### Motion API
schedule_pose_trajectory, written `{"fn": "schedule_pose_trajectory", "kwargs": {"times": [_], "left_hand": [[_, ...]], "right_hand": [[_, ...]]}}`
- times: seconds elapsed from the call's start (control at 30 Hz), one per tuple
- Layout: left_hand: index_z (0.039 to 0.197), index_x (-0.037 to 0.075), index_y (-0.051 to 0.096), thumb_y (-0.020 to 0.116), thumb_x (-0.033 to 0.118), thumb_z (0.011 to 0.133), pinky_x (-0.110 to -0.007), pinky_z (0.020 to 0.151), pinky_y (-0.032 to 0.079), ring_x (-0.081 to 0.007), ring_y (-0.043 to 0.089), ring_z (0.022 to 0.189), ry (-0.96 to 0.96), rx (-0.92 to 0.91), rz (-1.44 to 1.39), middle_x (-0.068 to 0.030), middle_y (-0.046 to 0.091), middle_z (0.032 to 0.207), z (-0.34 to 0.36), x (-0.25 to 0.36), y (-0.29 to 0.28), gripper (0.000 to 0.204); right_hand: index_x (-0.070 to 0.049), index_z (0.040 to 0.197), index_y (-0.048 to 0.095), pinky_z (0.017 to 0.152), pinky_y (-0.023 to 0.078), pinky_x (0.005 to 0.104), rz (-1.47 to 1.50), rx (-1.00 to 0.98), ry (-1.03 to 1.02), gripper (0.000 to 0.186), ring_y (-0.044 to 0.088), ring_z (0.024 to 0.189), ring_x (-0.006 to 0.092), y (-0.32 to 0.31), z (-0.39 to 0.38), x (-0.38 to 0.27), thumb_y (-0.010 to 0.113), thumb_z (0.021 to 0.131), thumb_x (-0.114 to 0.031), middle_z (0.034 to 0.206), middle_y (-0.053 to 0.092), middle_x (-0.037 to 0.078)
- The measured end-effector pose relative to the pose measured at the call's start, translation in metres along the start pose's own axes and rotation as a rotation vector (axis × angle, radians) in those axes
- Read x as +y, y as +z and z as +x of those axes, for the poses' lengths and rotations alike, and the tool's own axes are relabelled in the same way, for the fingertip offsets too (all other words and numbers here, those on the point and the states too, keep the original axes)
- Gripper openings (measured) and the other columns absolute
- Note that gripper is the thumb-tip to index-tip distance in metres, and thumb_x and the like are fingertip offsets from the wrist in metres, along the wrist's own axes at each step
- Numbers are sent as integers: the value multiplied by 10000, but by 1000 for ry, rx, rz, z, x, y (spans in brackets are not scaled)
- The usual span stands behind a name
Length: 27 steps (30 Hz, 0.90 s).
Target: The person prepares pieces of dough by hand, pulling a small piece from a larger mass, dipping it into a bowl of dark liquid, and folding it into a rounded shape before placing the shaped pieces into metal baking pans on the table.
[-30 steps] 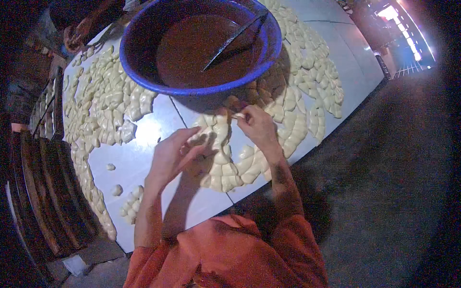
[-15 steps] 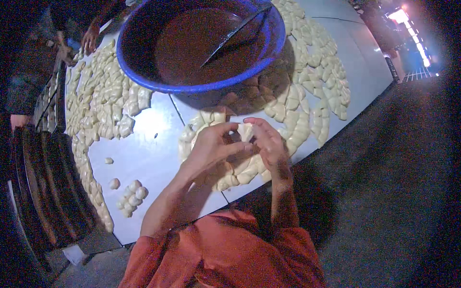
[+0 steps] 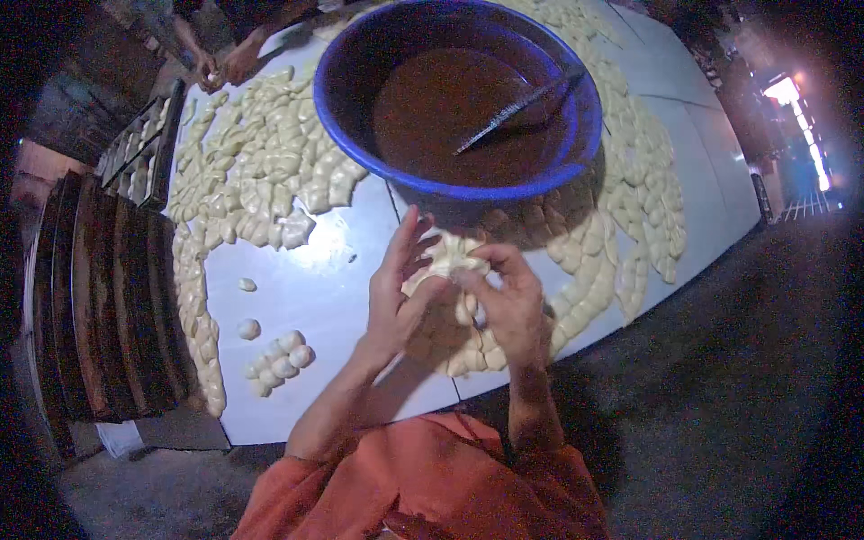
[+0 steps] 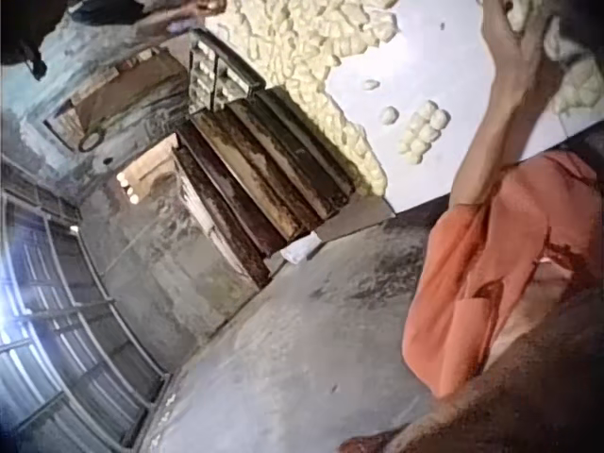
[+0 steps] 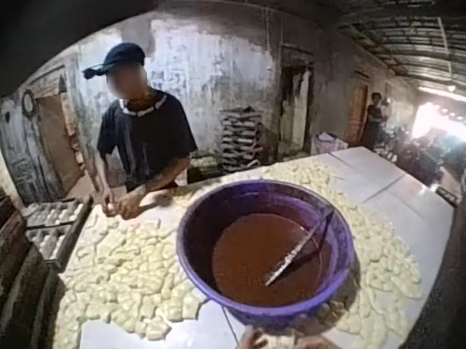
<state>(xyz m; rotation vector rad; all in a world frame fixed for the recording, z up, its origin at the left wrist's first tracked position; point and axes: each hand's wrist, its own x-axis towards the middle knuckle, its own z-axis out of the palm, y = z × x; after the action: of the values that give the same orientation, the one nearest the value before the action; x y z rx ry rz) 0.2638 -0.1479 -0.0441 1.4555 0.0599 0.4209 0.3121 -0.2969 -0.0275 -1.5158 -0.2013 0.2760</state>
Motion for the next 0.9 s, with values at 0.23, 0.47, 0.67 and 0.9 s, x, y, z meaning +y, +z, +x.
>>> {"fn": "schedule_pose_trajectory", "kwargs": {"times": [0.23,0.47,0.67,0.9], "left_hand": [[1483,-58,311,772,442,819,-337,1000,460,-262,594,1199,266,247,-477,-240,598,1309,7,-1,26,950],[1477,38,355,663,63,928,-282,907,529,-187,634,1083,-380,118,-497,-170,606,1246,-6,-2,-16,630],[1317,-38,534,614,136,974,-304,870,535,-185,655,1020,-478,17,-205,-158,668,1151,-10,-6,-59,393],[1293,-25,566,630,204,973,-291,859,523,-163,652,985,-509,6,-218,-128,681,1128,-12,-2,-62,399]], "right_hand": [[-43,1074,575,736,517,242,631,-295,125,216,639,866,114,53,13,-38,698,899,-71,955,647,44],[-56,1000,593,659,480,204,-45,-254,49,203,594,749,72,55,122,-69,619,969,-255,857,631,22],[-26,990,591,701,471,311,-1350,-679,-88,253,582,785,129,27,219,-14,587,935,-273,862,630,40],[-68,955,609,638,511,282,-531,-756,247,140,626,728,125,29,208,-33,615,943,-208,812,612,1]]}}
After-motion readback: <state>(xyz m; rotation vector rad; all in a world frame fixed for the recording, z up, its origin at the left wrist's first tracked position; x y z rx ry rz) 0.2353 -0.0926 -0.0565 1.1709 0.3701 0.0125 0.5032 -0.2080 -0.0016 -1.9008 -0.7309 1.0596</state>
